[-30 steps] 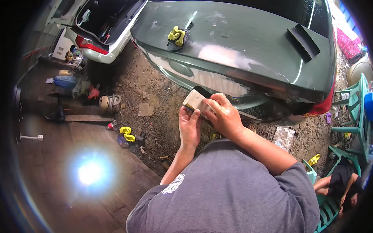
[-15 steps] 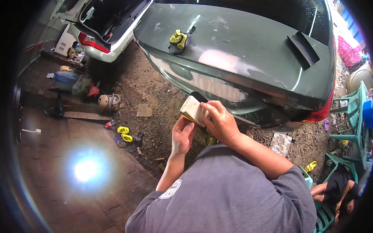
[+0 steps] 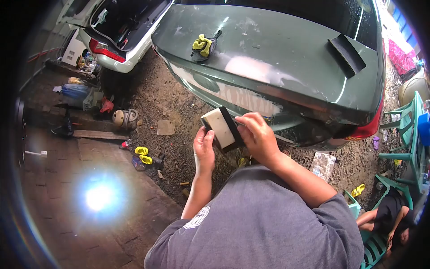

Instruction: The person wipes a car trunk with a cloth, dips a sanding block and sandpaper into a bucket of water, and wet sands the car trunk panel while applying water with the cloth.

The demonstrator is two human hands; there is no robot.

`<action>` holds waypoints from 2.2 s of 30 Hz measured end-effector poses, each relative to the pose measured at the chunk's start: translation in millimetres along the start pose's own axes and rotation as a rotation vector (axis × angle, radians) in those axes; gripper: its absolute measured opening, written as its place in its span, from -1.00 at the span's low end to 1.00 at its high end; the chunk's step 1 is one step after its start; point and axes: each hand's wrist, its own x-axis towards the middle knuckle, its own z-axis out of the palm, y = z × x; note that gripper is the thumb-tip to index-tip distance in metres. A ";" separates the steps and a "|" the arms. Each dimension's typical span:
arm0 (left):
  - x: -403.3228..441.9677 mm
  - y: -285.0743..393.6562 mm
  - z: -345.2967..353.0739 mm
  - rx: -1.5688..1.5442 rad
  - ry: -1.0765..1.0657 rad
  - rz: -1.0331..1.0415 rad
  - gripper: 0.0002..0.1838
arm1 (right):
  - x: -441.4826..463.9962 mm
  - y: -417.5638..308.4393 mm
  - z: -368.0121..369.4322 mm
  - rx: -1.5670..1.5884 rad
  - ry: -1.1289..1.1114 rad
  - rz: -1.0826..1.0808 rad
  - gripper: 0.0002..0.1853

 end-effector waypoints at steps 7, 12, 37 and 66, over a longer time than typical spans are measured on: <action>-6.9 19.4 -2.8 -0.266 -0.128 -0.184 -0.63 | 6.9 13.2 -3.0 0.806 -0.172 0.608 -0.62; -17.8 11.8 16.9 -0.224 -0.172 -0.176 -0.69 | 1.7 5.9 11.5 0.652 -0.196 0.386 -0.64; 11.0 11.5 13.3 -0.111 -0.279 -0.227 -0.73 | 15.8 -15.6 -23.5 -0.119 -0.449 -0.074 0.12; 314.2 87.3 80.9 0.847 -0.112 0.692 -0.75 | 202.0 18.7 -27.8 -1.017 -0.441 -0.169 -0.29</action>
